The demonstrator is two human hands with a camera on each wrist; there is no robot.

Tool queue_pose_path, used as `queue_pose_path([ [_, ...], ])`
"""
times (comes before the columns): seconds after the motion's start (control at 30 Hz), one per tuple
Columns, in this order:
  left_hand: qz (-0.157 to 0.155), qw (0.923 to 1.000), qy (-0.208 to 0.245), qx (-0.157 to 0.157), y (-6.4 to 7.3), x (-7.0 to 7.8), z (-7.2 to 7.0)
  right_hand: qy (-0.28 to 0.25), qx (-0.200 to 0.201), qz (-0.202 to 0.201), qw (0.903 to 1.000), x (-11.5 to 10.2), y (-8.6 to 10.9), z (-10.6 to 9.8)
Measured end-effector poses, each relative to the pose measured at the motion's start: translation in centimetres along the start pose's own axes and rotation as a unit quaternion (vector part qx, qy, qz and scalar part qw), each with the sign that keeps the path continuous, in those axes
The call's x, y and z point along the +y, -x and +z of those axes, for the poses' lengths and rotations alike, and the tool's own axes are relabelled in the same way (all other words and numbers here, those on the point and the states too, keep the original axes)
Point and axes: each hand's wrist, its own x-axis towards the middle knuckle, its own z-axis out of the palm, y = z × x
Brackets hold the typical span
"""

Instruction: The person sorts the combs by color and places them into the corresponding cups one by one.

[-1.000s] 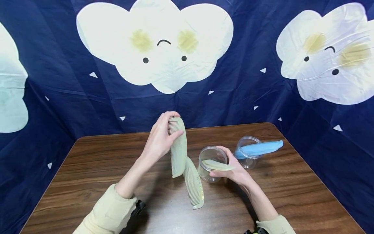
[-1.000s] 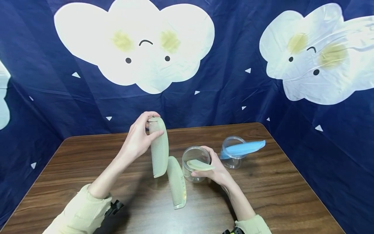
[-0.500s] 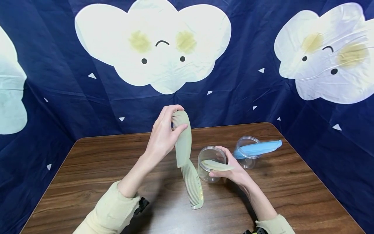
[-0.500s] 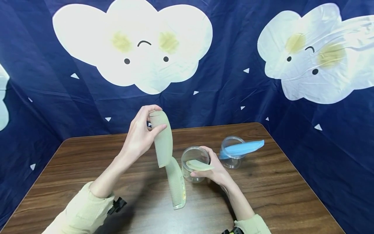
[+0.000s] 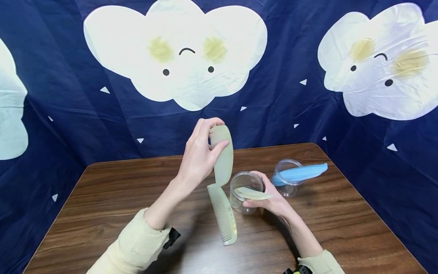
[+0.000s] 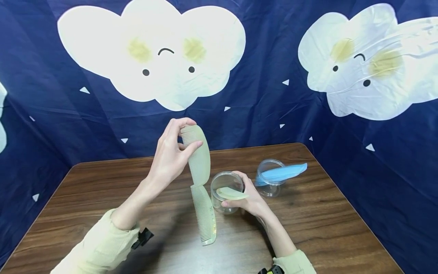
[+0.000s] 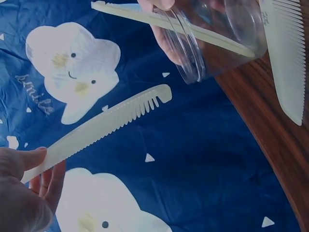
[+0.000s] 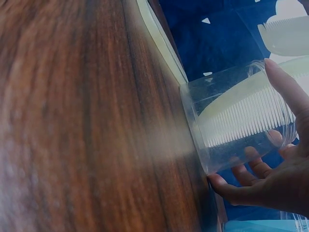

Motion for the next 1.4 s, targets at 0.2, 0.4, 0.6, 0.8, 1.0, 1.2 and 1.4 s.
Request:
queue_pose_path([
  [0.2,0.037,0.9993,0.003,0.006,-0.2,0.8,0.9,0.002,-0.002,-0.004,1.0000,0.0,-0.1,0.1],
  [0.4,0.092,0.9957,0.000,0.011,-0.3,1.9,1.9,0.006,-0.002,-0.007,1.0000,0.0,-0.3,-0.1],
  [0.6,0.140,0.9900,-0.004,0.013,0.0,2.2,3.3,-0.003,-0.004,-0.001,1.0000,0.0,-0.2,0.0],
  [0.8,0.155,0.9878,-0.003,0.007,0.6,2.4,4.3,-0.022,-0.004,0.009,0.9997,0.1,-0.2,0.2],
  [1.0,0.175,0.9844,-0.020,-0.001,1.4,2.1,5.3,-0.014,-0.004,0.006,0.9999,0.2,-0.1,0.0],
  [1.2,0.185,0.9823,-0.029,-0.012,2.3,1.8,6.2,0.000,0.000,0.000,1.0000,0.3,-0.1,0.1],
  [1.4,0.186,0.9817,-0.035,-0.025,3.0,1.6,7.0,0.003,0.002,-0.009,0.9999,0.3,-0.1,0.0],
])
